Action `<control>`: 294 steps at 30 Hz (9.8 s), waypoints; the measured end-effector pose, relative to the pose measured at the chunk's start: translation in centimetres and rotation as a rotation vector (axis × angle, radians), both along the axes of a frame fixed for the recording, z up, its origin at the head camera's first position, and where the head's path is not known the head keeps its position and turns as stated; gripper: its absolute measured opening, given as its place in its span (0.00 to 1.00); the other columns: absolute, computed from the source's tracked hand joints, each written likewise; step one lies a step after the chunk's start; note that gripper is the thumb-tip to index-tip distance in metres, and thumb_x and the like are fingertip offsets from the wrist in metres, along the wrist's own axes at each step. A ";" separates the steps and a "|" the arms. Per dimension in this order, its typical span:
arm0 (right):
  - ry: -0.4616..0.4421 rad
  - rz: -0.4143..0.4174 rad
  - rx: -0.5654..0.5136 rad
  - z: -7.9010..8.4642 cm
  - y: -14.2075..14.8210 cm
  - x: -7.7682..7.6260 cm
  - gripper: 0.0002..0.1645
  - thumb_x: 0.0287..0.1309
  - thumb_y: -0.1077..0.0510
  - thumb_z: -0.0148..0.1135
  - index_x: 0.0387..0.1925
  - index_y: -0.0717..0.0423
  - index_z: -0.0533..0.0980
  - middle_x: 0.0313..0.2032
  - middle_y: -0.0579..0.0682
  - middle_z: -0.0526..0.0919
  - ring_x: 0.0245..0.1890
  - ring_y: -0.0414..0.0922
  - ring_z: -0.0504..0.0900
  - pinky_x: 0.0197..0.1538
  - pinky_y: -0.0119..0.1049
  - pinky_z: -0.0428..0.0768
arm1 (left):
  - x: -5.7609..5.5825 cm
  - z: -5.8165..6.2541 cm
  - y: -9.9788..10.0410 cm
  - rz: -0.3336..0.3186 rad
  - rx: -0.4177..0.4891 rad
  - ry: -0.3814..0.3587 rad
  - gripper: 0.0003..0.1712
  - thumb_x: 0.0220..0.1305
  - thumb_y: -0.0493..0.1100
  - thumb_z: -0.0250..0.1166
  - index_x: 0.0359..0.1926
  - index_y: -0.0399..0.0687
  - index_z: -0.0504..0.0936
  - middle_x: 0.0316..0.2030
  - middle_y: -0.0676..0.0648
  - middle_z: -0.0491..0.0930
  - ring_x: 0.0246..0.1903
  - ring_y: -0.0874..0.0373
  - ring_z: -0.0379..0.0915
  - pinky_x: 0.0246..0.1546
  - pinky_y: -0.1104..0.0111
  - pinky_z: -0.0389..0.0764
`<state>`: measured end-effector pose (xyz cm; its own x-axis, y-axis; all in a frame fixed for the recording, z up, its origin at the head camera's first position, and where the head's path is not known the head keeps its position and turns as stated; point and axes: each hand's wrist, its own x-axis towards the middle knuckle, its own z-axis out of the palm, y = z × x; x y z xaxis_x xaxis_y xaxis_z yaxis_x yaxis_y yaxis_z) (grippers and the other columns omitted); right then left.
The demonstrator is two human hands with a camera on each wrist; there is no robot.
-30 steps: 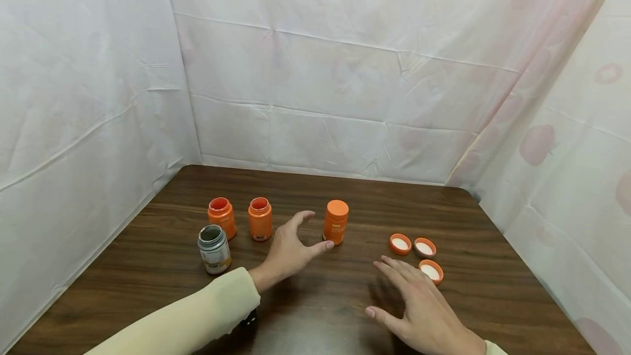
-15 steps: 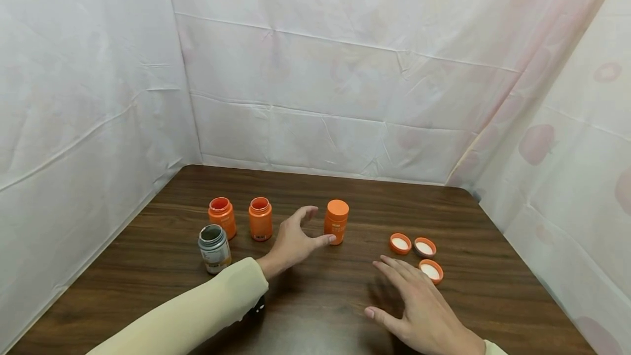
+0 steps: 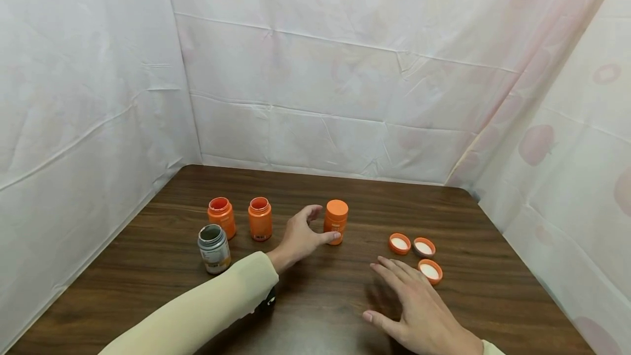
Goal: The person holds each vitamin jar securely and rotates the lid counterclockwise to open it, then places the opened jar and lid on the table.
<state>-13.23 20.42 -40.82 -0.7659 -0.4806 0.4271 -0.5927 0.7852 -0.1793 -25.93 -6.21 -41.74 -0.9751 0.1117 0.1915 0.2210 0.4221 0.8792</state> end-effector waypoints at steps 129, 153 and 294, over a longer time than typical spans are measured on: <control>-0.019 0.085 0.008 -0.1 -1.1 -0.1 0.50 0.53 0.30 0.72 0.74 0.36 0.66 0.73 0.37 0.66 0.70 0.50 0.69 0.62 0.57 0.72 | 6.5 1.4 -3.8 -0.201 -0.014 0.046 0.34 0.58 0.53 0.78 0.64 0.49 0.80 0.52 0.51 0.85 0.45 0.59 0.82 0.45 0.64 0.84; -0.026 0.104 -0.028 -0.4 -1.4 -0.2 0.49 0.53 0.30 0.73 0.73 0.37 0.68 0.72 0.37 0.67 0.70 0.45 0.68 0.63 0.56 0.70 | 8.0 1.1 -4.1 -0.290 -0.027 0.057 0.33 0.58 0.53 0.78 0.63 0.49 0.81 0.52 0.51 0.85 0.45 0.59 0.83 0.45 0.66 0.83; -0.077 0.328 -0.318 1.9 -4.0 -0.9 0.35 0.58 0.53 0.77 0.65 0.43 0.74 0.53 0.37 0.80 0.49 0.37 0.79 0.50 0.37 0.82 | 9.8 1.2 -2.0 -0.426 -0.297 0.219 0.25 0.51 0.51 0.83 0.51 0.61 0.87 0.37 0.67 0.83 0.30 0.73 0.74 0.32 0.75 0.75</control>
